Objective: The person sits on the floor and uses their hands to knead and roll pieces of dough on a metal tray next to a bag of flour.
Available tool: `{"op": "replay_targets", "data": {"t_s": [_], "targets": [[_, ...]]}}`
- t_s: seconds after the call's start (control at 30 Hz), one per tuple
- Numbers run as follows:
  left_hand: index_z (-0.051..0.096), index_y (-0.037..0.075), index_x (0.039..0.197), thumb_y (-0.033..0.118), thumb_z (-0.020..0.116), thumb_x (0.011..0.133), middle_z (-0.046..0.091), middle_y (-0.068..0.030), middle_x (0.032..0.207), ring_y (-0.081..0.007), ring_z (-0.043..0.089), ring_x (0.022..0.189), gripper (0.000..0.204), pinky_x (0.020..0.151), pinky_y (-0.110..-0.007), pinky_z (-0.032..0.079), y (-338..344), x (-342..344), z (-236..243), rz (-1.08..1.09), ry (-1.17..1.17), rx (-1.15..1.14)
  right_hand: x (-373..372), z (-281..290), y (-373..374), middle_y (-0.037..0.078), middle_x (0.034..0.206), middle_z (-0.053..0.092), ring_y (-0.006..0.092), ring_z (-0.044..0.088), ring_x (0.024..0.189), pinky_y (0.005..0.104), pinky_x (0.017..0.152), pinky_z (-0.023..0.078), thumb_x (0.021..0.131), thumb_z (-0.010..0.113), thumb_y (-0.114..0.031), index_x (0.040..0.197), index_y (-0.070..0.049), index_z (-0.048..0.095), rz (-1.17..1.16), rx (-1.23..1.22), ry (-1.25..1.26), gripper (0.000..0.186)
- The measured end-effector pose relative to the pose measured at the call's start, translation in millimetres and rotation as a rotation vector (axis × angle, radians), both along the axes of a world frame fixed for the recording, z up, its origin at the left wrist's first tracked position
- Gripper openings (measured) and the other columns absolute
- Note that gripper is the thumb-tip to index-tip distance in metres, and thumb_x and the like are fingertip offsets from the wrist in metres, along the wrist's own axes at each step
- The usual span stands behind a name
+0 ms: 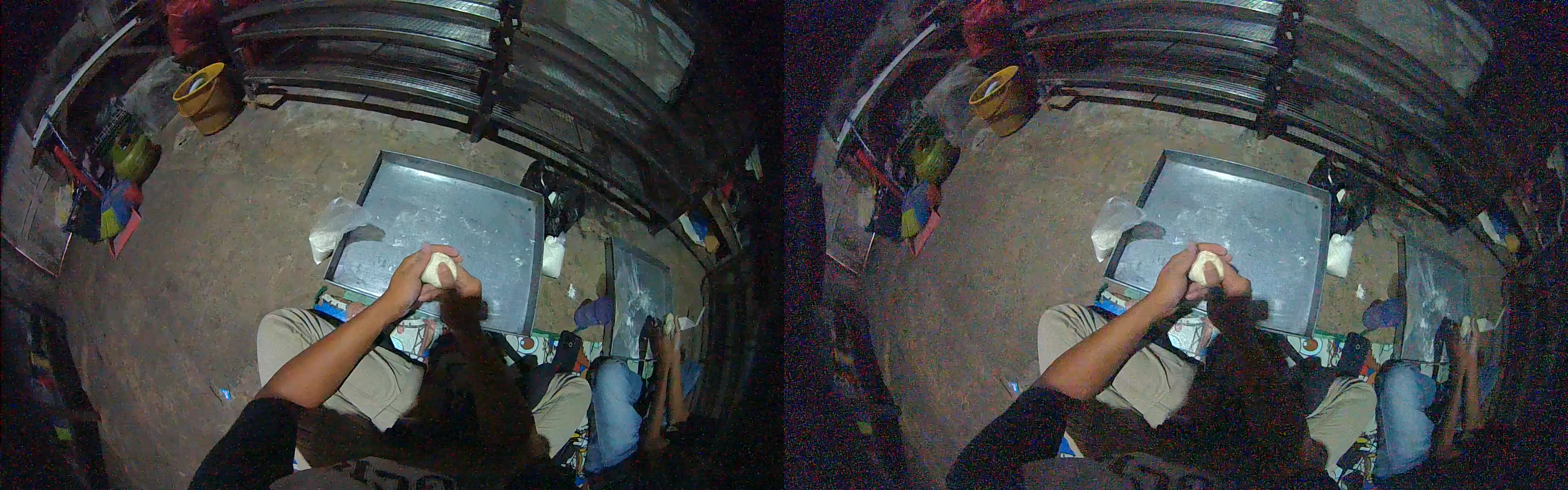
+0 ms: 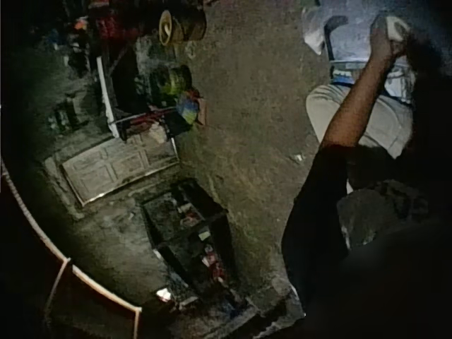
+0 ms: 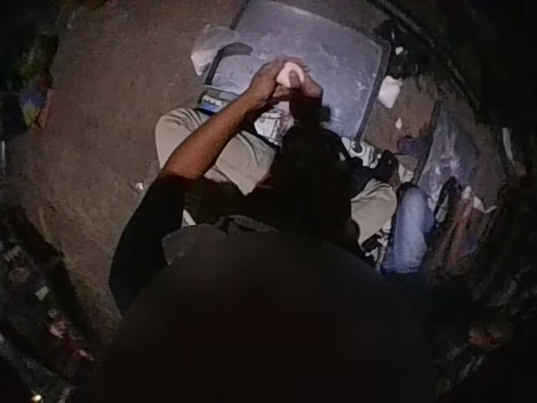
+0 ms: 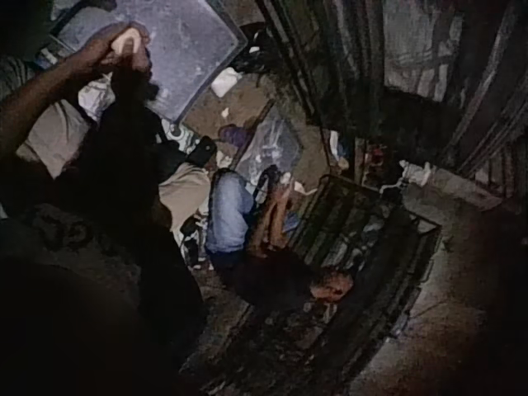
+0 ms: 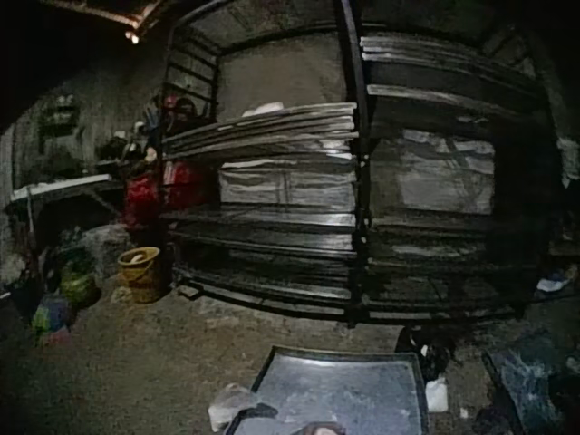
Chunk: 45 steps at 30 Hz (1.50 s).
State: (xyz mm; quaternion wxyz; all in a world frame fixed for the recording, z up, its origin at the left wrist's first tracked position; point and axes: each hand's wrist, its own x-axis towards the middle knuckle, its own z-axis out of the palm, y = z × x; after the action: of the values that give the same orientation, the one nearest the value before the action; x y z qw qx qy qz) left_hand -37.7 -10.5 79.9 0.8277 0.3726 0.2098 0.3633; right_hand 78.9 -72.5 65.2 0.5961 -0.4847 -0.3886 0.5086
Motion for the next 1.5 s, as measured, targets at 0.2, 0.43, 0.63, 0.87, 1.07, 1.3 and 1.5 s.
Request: {"op": "replay_targets", "data": {"t_s": [0.2, 0.43, 0.63, 0.87, 1.07, 1.3, 1.5], "targets": [[0.059, 0.004, 0.116, 0.052, 0.031, 0.102, 0.065, -0.0121, 0.103, -0.0177, 0.062, 0.064, 0.057, 0.052, -0.025, 0.05, 4.6, 1.6, -2.5, 0.042, 0.129, -0.128, -2.0, 0.9, 8.2, 0.011, 0.096, 0.066, 0.0191, 0.067, 0.082, 0.0297, 0.065, 0.056, 0.098, 0.047, -0.039, 0.119, 0.003, 0.056, 0.121, 0.005, 0.056, 0.048], [0.043, 0.007, 0.137, 0.028, 0.067, 0.082, 0.045, -0.0191, 0.136, -0.0406, 0.036, 0.129, 0.063, 0.105, -0.051, 0.03, -11.2, 8.9, -33.9, 0.053, 0.652, 1.271, 38.8, -95.4, 29.0, 0.011, 0.105, 0.062, 0.0209, 0.062, 0.094, 0.0347, 0.083, 0.05, 0.101, 0.03, -0.054, 0.115, -0.003, 0.053, 0.05, -0.107, 0.588, 0.058], [0.01, 0.001, 0.15, 0.04, 0.075, 0.073, 0.011, -0.0307, 0.152, -0.0488, 0.01, 0.142, 0.108, 0.116, -0.051, 0.016, -29.4, 29.0, -46.4, 0.112, 0.53, 1.255, 27.9, -68.4, -1.2, 0.01, 0.101, 0.061, 0.0213, 0.061, 0.092, 0.0344, 0.083, 0.049, 0.101, 0.03, -0.055, 0.115, -0.003, 0.053, -0.036, -0.118, 0.509, 0.058], [0.009, -0.004, 0.148, 0.04, 0.075, 0.076, 0.017, -0.031, 0.151, -0.0457, 0.023, 0.14, 0.108, 0.113, -0.049, 0.025, -35.7, 31.3, -41.4, 0.192, 0.512, 1.295, 24.8, -25.7, -55.3, 0.01, 0.098, 0.06, 0.0216, 0.06, 0.089, 0.0339, 0.083, 0.049, 0.101, 0.031, -0.055, 0.115, -0.003, 0.052, -0.202, -0.175, 0.412, 0.058], [0.05, 0.0, 0.131, 0.028, 0.078, 0.079, 0.067, -0.0164, 0.111, -0.0252, 0.065, 0.103, 0.065, 0.092, -0.035, 0.05, -3.2, 8.9, -39.8, -0.155, 0.516, 0.687, 29.4, -13.8, -30.6, 0.01, 0.095, 0.06, 0.0218, 0.06, 0.087, 0.0334, 0.084, 0.048, 0.101, 0.031, -0.055, 0.116, -0.003, 0.051, -0.344, -0.181, 0.479, 0.058], [0.064, 0.001, 0.101, 0.039, 0.074, 0.082, 0.067, -0.0157, 0.083, -0.0241, 0.063, 0.072, 0.043, 0.069, -0.036, 0.049, 5.5, 6.1, -43.0, 0.092, 0.769, 0.684, 36.8, -49.1, 34.9, 0.016, 0.106, 0.06, 0.0223, 0.06, 0.092, 0.0352, 0.081, 0.049, 0.101, 0.036, -0.048, 0.112, -0.002, 0.056, -0.268, -0.106, 0.423, 0.052], [0.065, 0.001, 0.086, 0.037, 0.071, 0.083, 0.063, -0.0182, 0.077, -0.0344, 0.062, 0.068, 0.037, 0.064, -0.041, 0.048, 3.7, 1.3, -16.3, 0.183, 0.849, 0.933, 30.0, -23.9, 34.2, 0.01, 0.073, 0.063, 0.0191, 0.059, 0.067, 0.0316, 0.068, 0.047, 0.103, 0.031, -0.046, 0.082, 0.001, 0.064, -0.353, -0.116, -0.305, 0.061]]}}
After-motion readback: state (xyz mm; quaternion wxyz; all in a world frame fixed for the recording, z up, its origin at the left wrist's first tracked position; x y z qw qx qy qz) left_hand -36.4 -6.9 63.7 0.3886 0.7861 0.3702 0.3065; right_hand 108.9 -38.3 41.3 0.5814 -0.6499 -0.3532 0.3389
